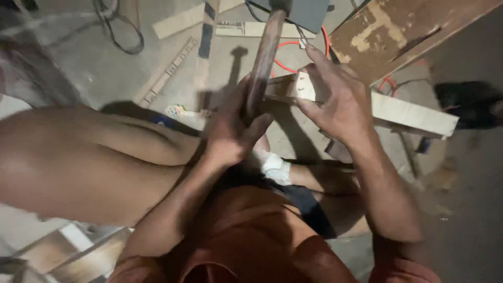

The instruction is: The person sits on the floor of a cluttered workshop and hammers nails into small wooden pieces using a hammer. They position small wood blocks and thin wooden strips, drive nails in, and fit the pieces together to build up a small wooden frame.

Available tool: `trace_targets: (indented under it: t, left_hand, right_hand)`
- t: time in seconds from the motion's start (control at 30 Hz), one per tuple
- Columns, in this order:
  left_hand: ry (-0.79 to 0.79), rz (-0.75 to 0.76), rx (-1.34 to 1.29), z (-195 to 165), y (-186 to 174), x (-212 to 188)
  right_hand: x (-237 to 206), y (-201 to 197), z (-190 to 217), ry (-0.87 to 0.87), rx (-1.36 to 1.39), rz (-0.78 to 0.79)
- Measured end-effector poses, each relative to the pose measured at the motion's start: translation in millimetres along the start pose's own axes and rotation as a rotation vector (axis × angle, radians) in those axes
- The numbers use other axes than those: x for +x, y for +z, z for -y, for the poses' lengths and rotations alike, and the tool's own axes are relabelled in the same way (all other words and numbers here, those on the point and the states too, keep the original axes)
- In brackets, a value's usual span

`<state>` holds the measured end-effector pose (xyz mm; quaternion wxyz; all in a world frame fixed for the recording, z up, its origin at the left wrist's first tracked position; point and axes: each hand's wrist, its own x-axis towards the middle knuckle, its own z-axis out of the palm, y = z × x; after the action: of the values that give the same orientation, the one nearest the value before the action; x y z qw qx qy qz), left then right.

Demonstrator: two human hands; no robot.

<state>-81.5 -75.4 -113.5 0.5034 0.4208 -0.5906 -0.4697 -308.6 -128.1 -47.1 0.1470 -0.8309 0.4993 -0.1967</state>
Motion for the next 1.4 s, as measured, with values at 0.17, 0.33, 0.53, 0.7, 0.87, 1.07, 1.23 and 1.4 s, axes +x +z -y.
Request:
trace_targets:
  t: [0.17,0.33,0.53,0.7,0.87,1.07,1.23,1.4]
  left_hand:
    - [-0.328,-0.019,-0.111,30,12,25]
    - [-0.164,-0.076,0.031,54,25,31]
    - [-0.069,-0.128,0.033,64,29,27]
    - [-0.273,-0.06,-0.166,53,23,36]
    - [-0.307,-0.012,-0.313,61,20,66]
    - [-0.293,0.225,-0.728,90,36,91]
    - [-0.334,0.258,-0.694,93,30,84]
    - [-0.347,0.213,-0.59,57,17,84]
  right_hand:
    - [5,6,3,0.031,-0.076,0.045]
    - [9,12,8,0.07,-0.093,0.05]
    - [10,14,11,0.065,-0.112,0.048]
    - [10,15,11,0.103,-0.126,0.065]
    - [8,16,14,0.068,-0.115,0.044]
    - [5,12,9,0.054,-0.109,0.043]
    - [3,10,7,0.056,-0.083,0.041]
    - [7,7,9,0.031,-0.099,0.032]
